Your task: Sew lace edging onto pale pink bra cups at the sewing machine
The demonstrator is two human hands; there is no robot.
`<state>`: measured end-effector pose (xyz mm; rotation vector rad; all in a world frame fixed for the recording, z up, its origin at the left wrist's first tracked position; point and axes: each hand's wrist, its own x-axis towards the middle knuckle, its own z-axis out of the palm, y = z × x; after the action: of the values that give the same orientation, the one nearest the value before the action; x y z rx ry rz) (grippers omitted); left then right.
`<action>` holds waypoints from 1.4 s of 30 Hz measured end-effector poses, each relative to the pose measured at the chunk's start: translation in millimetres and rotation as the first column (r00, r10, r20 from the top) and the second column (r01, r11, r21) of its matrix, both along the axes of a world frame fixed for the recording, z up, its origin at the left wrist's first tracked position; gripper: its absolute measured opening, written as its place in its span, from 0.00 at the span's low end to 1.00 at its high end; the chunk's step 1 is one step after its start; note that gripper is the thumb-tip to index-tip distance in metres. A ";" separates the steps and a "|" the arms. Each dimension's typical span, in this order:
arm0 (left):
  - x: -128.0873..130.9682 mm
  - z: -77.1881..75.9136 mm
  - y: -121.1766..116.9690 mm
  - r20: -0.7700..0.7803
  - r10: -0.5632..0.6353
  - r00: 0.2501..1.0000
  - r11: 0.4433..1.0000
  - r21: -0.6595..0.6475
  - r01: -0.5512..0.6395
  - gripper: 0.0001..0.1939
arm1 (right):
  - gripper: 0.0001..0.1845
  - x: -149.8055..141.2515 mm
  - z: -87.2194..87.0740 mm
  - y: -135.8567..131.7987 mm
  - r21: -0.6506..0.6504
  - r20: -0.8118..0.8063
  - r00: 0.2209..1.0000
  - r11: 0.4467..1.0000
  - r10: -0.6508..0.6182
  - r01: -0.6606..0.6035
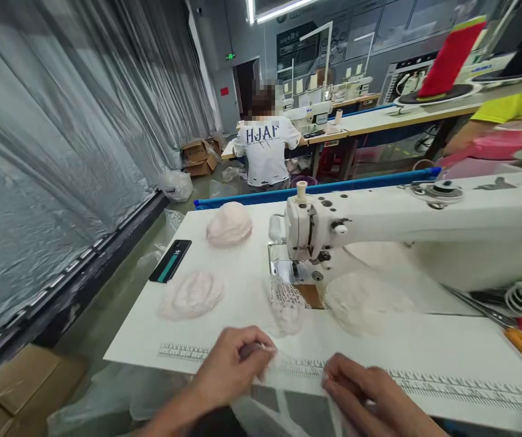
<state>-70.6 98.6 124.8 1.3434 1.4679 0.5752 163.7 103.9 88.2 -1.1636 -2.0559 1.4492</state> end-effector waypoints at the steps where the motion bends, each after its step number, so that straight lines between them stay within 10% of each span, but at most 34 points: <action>1: -10.1 7.2 13.6 -0.043 -0.022 0.999 0.998 0.066 0.025 0.16 | 0.15 -12.7 8.2 9.7 -0.030 -0.019 1.000 1.000 -0.007 0.007; 5: -31.4 6.5 90.8 -0.289 -0.129 0.949 0.929 0.298 0.217 0.15 | 0.15 -47.1 15.4 61.8 0.062 0.002 0.988 0.986 -0.152 0.152; 10: -18.9 -36.4 151.4 -0.452 -0.232 0.861 0.899 0.240 0.368 0.07 | 0.12 -41.3 -16.6 95.9 0.487 0.351 0.870 0.861 -0.347 0.146; 18: -1.9 -55.5 146.5 -0.595 -0.203 0.778 0.903 0.195 0.384 0.15 | 0.20 22.7 -45.0 82.7 0.814 0.455 0.707 0.574 -0.541 -0.085; 26: 40.5 -54.8 125.6 -0.651 -0.211 0.729 0.890 0.181 0.419 0.14 | 0.20 77.6 -44.6 91.9 0.838 0.527 0.510 0.516 -0.680 -0.177; 33: 56.5 -54.2 124.4 -0.607 -0.226 0.762 0.877 0.214 0.431 0.10 | 0.20 17.6 -24.7 96.9 0.860 0.342 0.818 0.504 -0.462 -0.074; 42: 50.0 -54.4 129.3 -0.633 -0.205 0.746 0.903 0.172 0.395 0.08 | 0.13 4.9 -46.8 121.8 0.871 0.326 0.891 0.467 -0.317 -0.153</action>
<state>-20.6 227.9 70.4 2.1032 1.6413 0.1421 168.7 225.7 41.4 -1.1039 -2.4510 -0.1491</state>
